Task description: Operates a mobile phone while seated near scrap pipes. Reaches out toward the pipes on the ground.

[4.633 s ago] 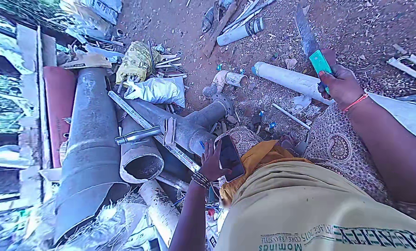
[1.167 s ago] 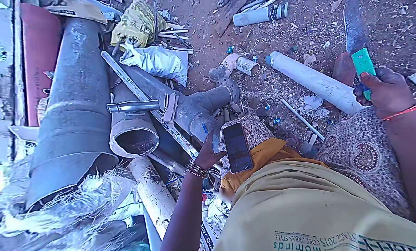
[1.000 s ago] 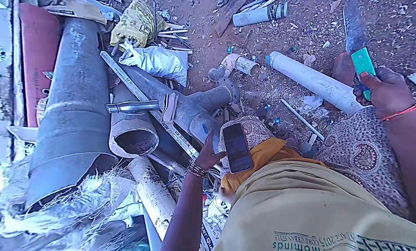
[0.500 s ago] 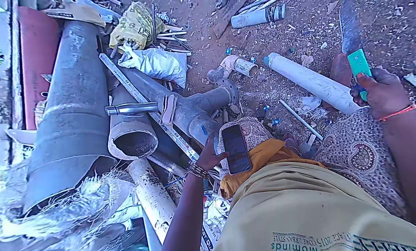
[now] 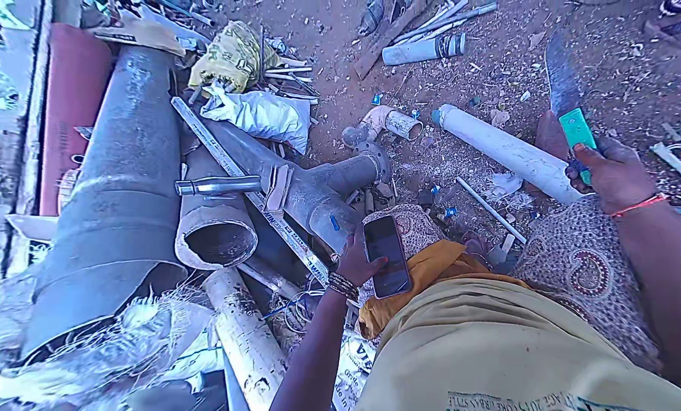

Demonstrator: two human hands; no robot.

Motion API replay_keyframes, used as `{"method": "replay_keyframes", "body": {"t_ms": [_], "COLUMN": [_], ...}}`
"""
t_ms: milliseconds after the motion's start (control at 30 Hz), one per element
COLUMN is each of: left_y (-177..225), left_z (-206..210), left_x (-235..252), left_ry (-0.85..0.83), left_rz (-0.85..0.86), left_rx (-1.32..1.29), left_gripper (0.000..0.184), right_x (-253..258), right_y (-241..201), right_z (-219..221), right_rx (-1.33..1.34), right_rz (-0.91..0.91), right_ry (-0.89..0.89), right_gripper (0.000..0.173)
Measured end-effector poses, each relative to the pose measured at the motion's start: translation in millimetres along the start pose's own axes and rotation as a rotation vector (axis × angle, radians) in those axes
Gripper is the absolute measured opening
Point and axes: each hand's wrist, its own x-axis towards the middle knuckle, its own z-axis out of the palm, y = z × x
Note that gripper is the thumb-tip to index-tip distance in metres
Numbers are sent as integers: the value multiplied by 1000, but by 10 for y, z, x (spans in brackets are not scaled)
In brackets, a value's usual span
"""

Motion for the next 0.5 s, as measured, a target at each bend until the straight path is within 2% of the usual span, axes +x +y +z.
{"method": "replay_keyframes", "body": {"t_ms": [133,300,400,500], "left_y": [106,207,473,710], "left_z": [-3,-133,-278,-275], "left_x": [7,119,259,413], "left_ry": [27,92,17,-75], "left_rz": [-36,-1,-127,-204], "left_rx": [25,-44,134,368], "left_gripper": [111,95,90,99], "right_x": [6,29,35,38], "right_y": [10,47,35,37], "right_z": [0,-15,-8,3], "right_rx": [-8,-12,-24,-20], "right_rz": [10,0,-1,5], "right_ry": [7,-1,4,0], "right_gripper": [22,24,27,26]}}
